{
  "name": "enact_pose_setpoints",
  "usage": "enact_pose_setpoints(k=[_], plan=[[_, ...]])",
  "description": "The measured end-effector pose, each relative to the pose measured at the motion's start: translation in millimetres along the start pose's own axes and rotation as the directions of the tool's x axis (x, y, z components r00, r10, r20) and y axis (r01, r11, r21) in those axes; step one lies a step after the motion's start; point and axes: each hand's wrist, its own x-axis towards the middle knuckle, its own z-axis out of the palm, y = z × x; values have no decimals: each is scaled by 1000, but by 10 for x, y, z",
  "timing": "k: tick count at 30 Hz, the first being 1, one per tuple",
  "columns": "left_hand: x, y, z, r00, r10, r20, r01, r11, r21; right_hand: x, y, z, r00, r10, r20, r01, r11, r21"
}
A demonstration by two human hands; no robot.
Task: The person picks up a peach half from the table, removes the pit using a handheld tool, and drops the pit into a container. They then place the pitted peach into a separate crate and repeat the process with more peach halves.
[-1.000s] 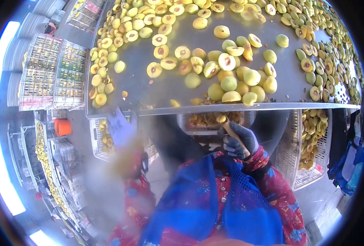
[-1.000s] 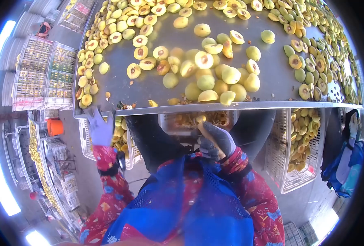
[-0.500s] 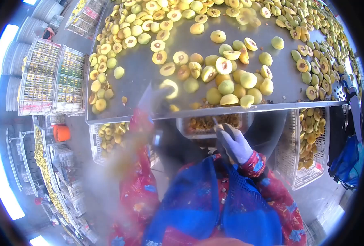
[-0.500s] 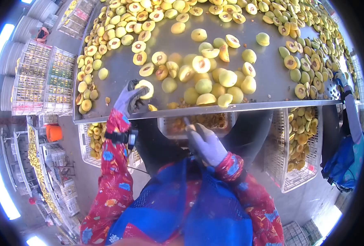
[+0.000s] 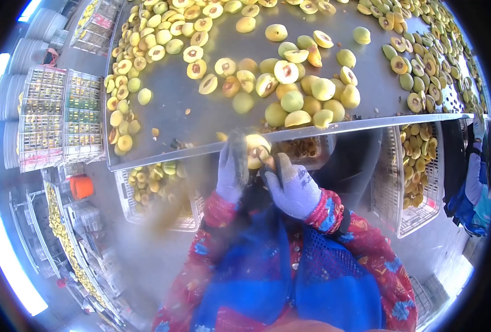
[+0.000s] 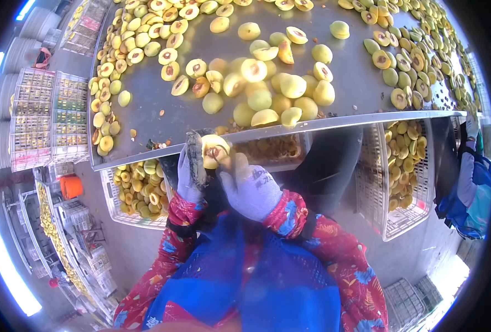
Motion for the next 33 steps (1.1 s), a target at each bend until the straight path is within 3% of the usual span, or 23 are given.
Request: enact_pose_setpoints(k=[1, 2, 3, 5, 6, 7, 10, 11, 14, 15, 17, 19, 20, 21, 23, 24, 26, 27, 28, 29, 30, 32, 33], plan=[[17, -186, -24, 976, 218, -18, -207, 947, 245, -6, -9, 9, 1000, -21, -12, 21, 1000, -4], [55, -439, -70, 905, 425, 20, -383, 793, 473, -4, -13, 15, 999, -44, -26, 44, 999, -10], [58, -574, -86, 797, 594, 107, -504, 556, 661, -11, 6, 39, 997, -65, -39, 66, 998, 14], [-41, -187, 97, 953, 296, -64, -267, 921, 285, -24, 69, 96, 992, -107, -68, 111, 992, 60], [-83, -52, 162, 990, 109, -87, -105, 993, 55, -42, 74, 91, 1000, 13, 7, -14, 986, 165], [-79, -106, 162, 978, 198, -64, -193, 978, 82, -49, 82, 68, 988, 123, 92, -143, 956, 257], [-99, -323, 105, 987, 162, 5, -162, 985, -55, 18, 33, -99, 859, 357, 366, -502, 725, 471], [-90, -377, 109, 986, 166, 6, -166, 986, -14, 34, 17, -147, 793, 397, 463, -605, 609, 513], [-8, -500, 115, 992, 124, 32, -127, 984, 127, 3, 284, -4, 885, 300, 356, -444, 775, 450], [40, -537, 110, 996, 71, 55, -80, 980, 183, 22, 229, -68, 821, 363, 441, -556, 681, 476], [61, -367, 184, 991, -115, 64, 109, 990, 88, 92, 74, -249, 660, 442, 607, -749, 455, 483], [65, -510, 182, 957, 269, 111, -286, 941, 181, 49, 361, -206, 587, 112, 802, -797, -95, 597], [56, -588, 172, 884, 445, 145, -467, 857, 217, 16, 488, -178, 579, -84, 811, -774, -370, 514], [64, -613, 152, 898, 405, 171, -424, 901, 94, 13, 490, -170, 560, -224, 798, -781, -465, 418], [75, -696, 138, 920, 348, 184, -341, 938, -67, -10, 509, -136, 581, -324, 746, -759, -546, 354], [67, -763, 146, 931, 327, 163, -313, 944, -104, -27, 511, -124, 591, -371, 716, -749, -583, 316], [43, -978, 255, 945, 328, 2, -328, 945, -3, -63, 333, -240, 669, -330, 666, -711, -544, 444], [24, -778, 199, 897, 439, 45, -431, 850, 303, -53, 277, -296, 701, -315, 640, -693, -515, 505], [6, -577, 144, 835, 543, 86, -487, 658, 574, -64, 307, -308, 703, -273, 657, -688, -498, 528], [-38, -363, -10, 795, 579, 180, -511, 480, 713, -83, 365, -322, 713, -230, 663, -674, -484, 558], [-97, -173, -162, 976, 179, -120, -107, 885, 452, -111, 406, -349, 722, -184, 667, -661, -468, 586], [-90, -556, -916, 922, 114, -369, -47, 981, 186, -100, 376, -503, 705, 61, 707, -653, -334, 680], [-154, 252, -784, 967, 81, -243, 160, 546, 822, -89, 372, -549, 683, 182, 707, -665, -245, 706]])
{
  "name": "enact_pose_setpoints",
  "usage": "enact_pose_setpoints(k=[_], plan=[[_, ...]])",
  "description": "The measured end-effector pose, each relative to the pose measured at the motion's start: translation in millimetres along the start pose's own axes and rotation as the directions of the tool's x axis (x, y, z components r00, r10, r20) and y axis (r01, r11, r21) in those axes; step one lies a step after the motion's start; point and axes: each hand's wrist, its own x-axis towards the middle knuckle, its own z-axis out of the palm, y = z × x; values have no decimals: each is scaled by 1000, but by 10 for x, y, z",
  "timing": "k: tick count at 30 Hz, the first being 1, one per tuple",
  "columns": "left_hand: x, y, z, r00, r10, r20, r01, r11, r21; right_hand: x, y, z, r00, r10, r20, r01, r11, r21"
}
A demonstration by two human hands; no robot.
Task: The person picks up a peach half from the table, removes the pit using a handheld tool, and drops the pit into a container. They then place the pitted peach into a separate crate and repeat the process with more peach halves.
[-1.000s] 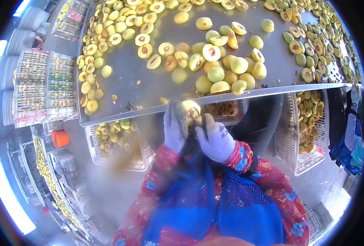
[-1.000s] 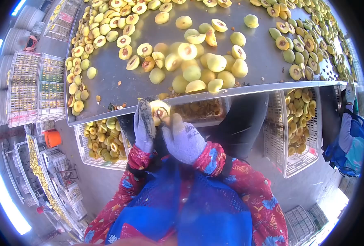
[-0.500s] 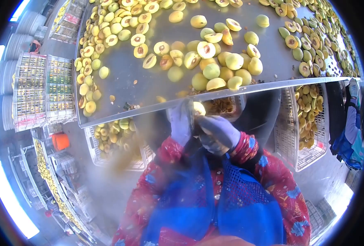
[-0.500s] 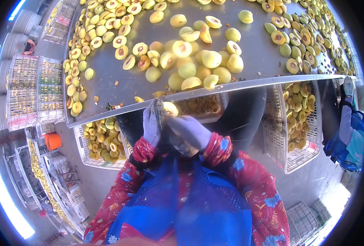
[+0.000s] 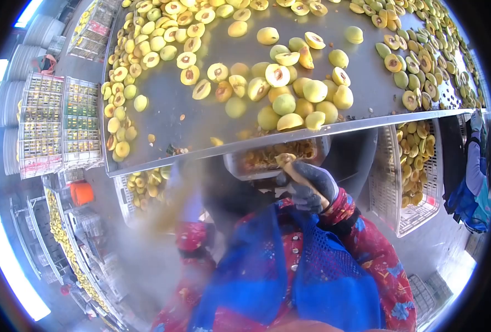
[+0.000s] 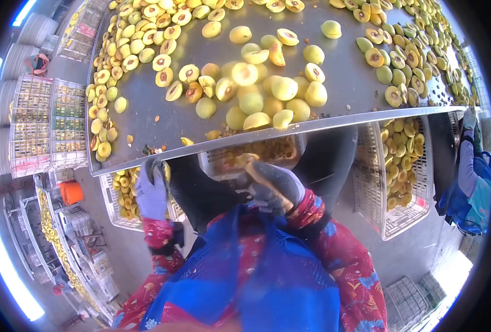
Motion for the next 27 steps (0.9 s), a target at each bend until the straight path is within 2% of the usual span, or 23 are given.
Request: enact_pose_setpoints(k=[1, 2, 3, 5, 8, 9, 11, 15, 16, 17, 18, 20, 21, 22, 23, 24, 27], plan=[[70, -81, -39, 992, 83, -93, -59, 970, 235, -16, -12, -8, 992, -29, -119, 18, 996, -89], [131, -198, -60, 970, 182, -163, -89, 884, 459, 33, 15, -112, 996, -49, -79, 51, 998, 22], [182, -258, -54, 933, 294, -207, -89, 748, 658, 92, 18, -215, 1000, -11, -5, 11, 999, 52], [437, -54, 145, 932, 346, -111, -291, 894, 340, 169, 15, -351, 988, 55, 142, -70, 992, 103], [762, 658, 568, 934, 321, 159, -356, 878, 320, 191, 73, -203, 992, -48, -116, 45, 998, -32], [841, 827, 671, 916, 295, 273, -375, 871, 317, 156, 75, -188, 990, -51, -133, 42, 997, -72], [996, 874, 957, 908, 296, 298, -386, 866, 317, 78, 66, -167, 984, -67, -162, 43, 988, -148], [1015, 876, 887, 886, 331, 324, -434, 838, 331, -49, 96, 55, 954, -222, -200, 143, 927, -346], [1041, 770, 880, 892, 299, 338, -329, 944, 33, -71, 75, 36, 954, -235, -186, 134, 890, -435], [1086, 598, 911, 892, 273, 361, -183, 947, -266, -80, 57, 30, 954, -247, -170, 126, 845, -521], [1083, 461, 947, 884, 254, 392, -8, 847, -531, -76, 55, 88, 938, -298, -178, 132, 780, -612], [872, 264, 958, 910, 190, 368, 177, 624, -761, -42, 69, 254, 902, -393, -178, 118, 622, -774], [760, 226, 931, 911, 202, 358, 177, 594, -785, 5, 86, 231, 858, -513, 7, 229, 371, -900], [648, 194, 899, 913, 213, 349, 177, 562, -808, 66, 105, 180, 789, -576, 214, 318, 85, -944], [537, 162, 868, 914, 225, 339, 177, 530, -829, 107, 124, 160, 700, -574, 424, 374, -211, -903], [447, 317, 762, 882, 411, 230, -93, 631, -770, 132, 184, 191, 707, -632, 318, 338, -94, -937], [135, 828, 425, 822, 459, 337, 4, 586, -810, 153, 249, 306, 614, -678, 404, 299, -274, -914]])
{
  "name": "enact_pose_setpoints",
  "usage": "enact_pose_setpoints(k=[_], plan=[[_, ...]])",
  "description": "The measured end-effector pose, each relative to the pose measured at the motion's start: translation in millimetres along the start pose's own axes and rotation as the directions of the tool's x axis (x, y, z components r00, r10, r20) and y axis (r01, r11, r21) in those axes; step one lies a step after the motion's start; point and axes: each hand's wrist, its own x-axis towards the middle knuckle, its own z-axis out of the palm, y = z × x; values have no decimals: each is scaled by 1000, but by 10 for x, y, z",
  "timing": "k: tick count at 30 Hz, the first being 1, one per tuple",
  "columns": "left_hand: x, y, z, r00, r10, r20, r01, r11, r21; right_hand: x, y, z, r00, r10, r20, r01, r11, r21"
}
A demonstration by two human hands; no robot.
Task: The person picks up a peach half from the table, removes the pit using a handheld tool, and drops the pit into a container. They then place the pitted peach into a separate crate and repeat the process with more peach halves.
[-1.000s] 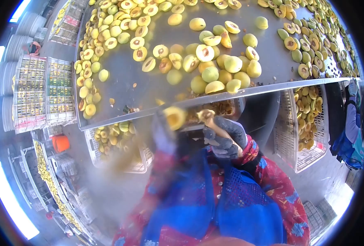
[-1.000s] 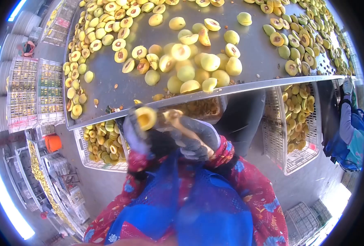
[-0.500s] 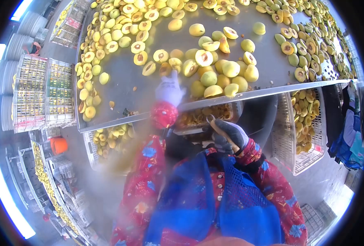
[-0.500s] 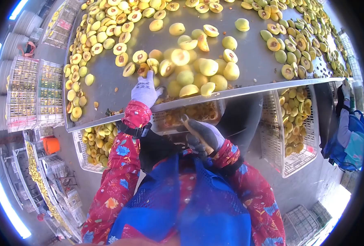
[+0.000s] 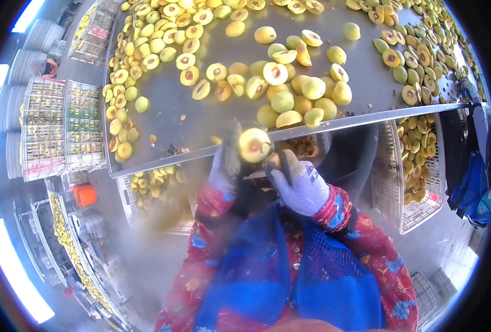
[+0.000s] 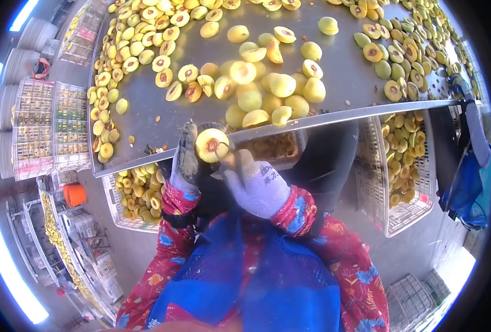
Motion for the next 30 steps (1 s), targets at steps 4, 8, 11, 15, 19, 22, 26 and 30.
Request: enact_pose_setpoints(k=[4, 8, 11, 15, 19, 22, 26, 30], plan=[[-114, 242, 201, 950, -306, -63, 275, 913, -302, -5, -3, 17, 990, 128, 58, -121, 987, -102], [-58, -549, 73, 864, 486, -129, -339, 752, 565, -18, 40, 65, 993, 100, 65, -90, 986, -142], [-68, -386, 163, 923, 339, -181, -212, 842, 496, -10, 46, 64, 986, 110, 124, -109, 994, -20], [-81, -381, 282, 943, 80, -324, -3, 973, 233, 87, -6, -100, 792, 420, 442, -597, 684, 419], [-51, -694, 234, 876, 406, -262, -202, 800, 565, 30, 99, -42, 698, 434, 570, -715, 479, 510], [-65, -711, 288, 890, 367, -271, -165, 812, 559, 73, 115, -107, 589, 405, 699, -798, 155, 583], [-95, -742, 300, 860, 406, -308, -202, 827, 525, 0, 485, -26, 579, -126, 806, -733, -513, 447], [-102, -917, 231, 721, 677, -147, -262, 463, 847, -7, 508, 16, 597, -184, 781, -707, -581, 404]])
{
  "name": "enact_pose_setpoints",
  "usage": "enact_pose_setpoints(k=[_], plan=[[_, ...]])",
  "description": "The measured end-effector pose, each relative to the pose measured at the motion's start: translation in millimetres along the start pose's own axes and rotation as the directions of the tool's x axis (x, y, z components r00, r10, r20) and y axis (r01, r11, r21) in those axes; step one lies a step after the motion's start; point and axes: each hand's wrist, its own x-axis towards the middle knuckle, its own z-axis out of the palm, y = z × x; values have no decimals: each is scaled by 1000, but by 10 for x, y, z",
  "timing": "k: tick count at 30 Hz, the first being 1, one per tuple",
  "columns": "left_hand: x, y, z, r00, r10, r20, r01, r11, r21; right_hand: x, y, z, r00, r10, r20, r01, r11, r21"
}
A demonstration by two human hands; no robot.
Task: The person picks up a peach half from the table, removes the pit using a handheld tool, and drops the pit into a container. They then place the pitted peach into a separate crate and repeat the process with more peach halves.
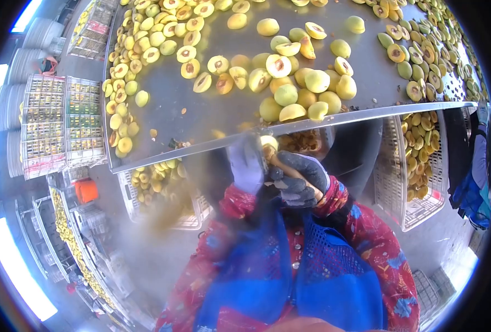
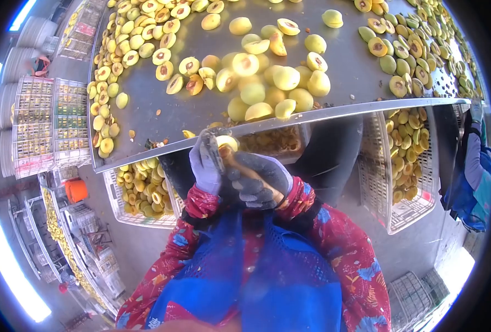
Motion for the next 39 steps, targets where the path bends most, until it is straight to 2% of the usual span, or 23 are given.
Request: enact_pose_setpoints(k=[3, 6, 8, 9, 10, 11, 12, 14, 16, 17, 18, 20, 21, 22, 24, 26, 28, 31, 34, 38, 39], plan=[[58, 10, -83, 969, -92, 230, 90, 996, 19, 15, -14, 70, 909, -214, -357, 24, 883, -468], [77, -14, -118, 965, -30, 260, 50, 996, -71, -34, -103, -67, 989, 110, -95, -120, 987, -104], [173, 65, -208, 980, 101, 169, -79, 988, -135, -29, -31, -125, 995, 101, 5, -101, 995, -16], [156, 43, -190, 977, 194, 89, -189, 980, -62, -21, 16, -104, 994, 96, 51, -98, 995, 29], [138, 24, -173, 957, 290, 15, -291, 957, 22, -27, 49, -50, 999, 38, 28, -38, 999, 15], [131, -17, -186, 996, 27, 91, -25, 999, -27, -43, 74, 43, 1000, -23, 9, 23, 1000, -4], [144, -89, -272, 983, -142, 120, 139, 990, 30, -47, 85, 149, 996, -88, -3, 88, 996, -25], [224, -213, -522, 882, -441, 167, 428, 897, 112, -171, 21, 177, 991, -134, -6, 133, 989, -67], [464, -256, -1000, 720, -654, 232, 576, 749, 327, -230, -99, 110, 978, -202, -40, 196, 973, -118], [559, -263, -1211, 621, -743, 251, 573, 649, 501, -283, -165, 85, 979, -180, -97, 167, 978, -124], [491, -438, -1279, 709, -681, 182, 429, 622, 655, -300, -189, 71, 964, -208, -168, 174, 964, -200], [278, -917, -1411, 865, -489, 112, 128, 430, 894, -290, -197, 34, 914, -283, -290, 175, 921, -347], [388, -1038, -1392, 866, -458, 201, 127, 590, 798, -260, -198, -1, 928, -254, -272, 168, 938, -304], [581, -1161, -1303, 866, -412, 282, 127, 728, 674, -226, -170, 13, 907, -280, -314, 156, 917, -368], [1026, -913, -864, 896, -388, 216, 188, 771, 608, -147, -99, 80, 855, -349, -383, 128, 859, -495], [1399, -659, -501, 857, -294, 423, -15, 807, 590, -141, -44, 150, 844, -379, -380, 124, 826, -550], [1582, -624, -116, 782, -259, 566, -196, 761, 618, -180, 0, 166, 828, -410, -382, 131, 804, -580], [1581, -960, 334, 772, -183, 609, -343, 686, 642, -316, 9, 131, 813, -439, -383, 151, 794, -589], [1648, -1077, 406, 695, -233, 680, -427, 627, 651, -420, -13, 63, 812, -435, -389, 161, 808, -567], [1709, -996, 63, 556, -344, 757, -418, 671, 612, -456, -34, 50, 802, -424, -420, 158, 830, -534], [1647, -942, -68, 596, -236, 768, -479, 663, 575, -457, -44, 60, 797, -430, -424, 158, 826, -541]])
